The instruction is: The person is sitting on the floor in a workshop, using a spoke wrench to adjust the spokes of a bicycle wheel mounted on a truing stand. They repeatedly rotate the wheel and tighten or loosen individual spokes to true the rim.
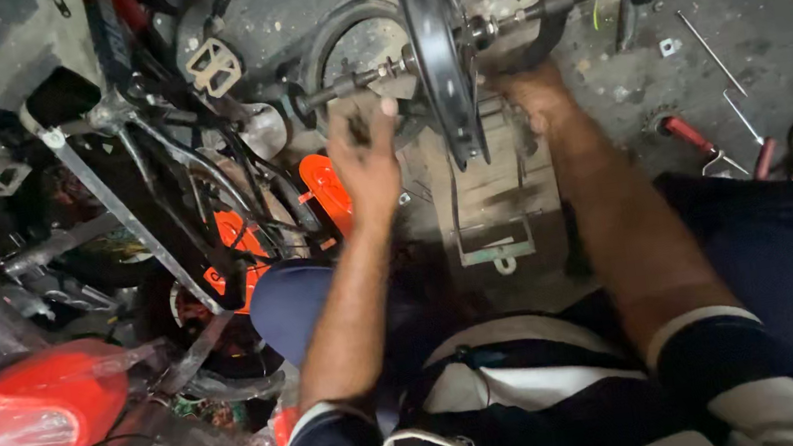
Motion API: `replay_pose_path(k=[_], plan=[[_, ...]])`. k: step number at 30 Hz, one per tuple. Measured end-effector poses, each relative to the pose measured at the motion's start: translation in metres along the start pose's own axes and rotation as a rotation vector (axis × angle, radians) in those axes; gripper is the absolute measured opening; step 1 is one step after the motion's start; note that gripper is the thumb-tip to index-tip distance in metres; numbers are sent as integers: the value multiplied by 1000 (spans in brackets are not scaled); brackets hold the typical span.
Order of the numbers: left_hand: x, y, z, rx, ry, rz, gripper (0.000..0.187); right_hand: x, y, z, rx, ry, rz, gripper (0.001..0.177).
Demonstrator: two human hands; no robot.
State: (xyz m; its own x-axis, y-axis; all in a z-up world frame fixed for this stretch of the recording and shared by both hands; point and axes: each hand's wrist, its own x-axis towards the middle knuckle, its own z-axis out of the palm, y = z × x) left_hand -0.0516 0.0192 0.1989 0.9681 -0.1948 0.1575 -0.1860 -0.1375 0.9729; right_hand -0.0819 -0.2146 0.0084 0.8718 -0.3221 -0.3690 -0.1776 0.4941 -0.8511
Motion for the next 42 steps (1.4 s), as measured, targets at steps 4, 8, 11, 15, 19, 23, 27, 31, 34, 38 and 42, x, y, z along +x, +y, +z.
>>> replay_pose_path(k=[4,8,11,15,19,23,27,31,34,38,42], plan=[[61,39,30,67,-67,232,52,-6,-4,7,-107,97,73,41],[76,51,56,-33,-205,37,78,-10,-12,10,-42,72,38,44],[37,39,52,-123,-338,146,82,-9,-13,11,-77,112,76,41],[-47,7,31,-21,-324,135,72,-9,-12,10,-112,108,93,37],[-92,-22,2,72,-283,-15,58,-9,-13,7,-148,121,128,34],[-107,-33,-16,48,-257,-53,51,-10,-12,8,-111,68,49,33],[-113,-30,-21,38,-282,-62,44,-13,-16,11,-133,97,67,36],[-118,-18,-22,109,-278,-90,47,-16,-26,13,-118,88,111,40],[-119,-10,-20,127,-298,-45,51,-18,-28,15,-134,94,103,44],[-117,1,-16,203,-318,25,54,-18,-29,16,-118,64,28,42],[-112,8,-12,278,-300,58,55,-19,-29,15,-172,106,90,41]])
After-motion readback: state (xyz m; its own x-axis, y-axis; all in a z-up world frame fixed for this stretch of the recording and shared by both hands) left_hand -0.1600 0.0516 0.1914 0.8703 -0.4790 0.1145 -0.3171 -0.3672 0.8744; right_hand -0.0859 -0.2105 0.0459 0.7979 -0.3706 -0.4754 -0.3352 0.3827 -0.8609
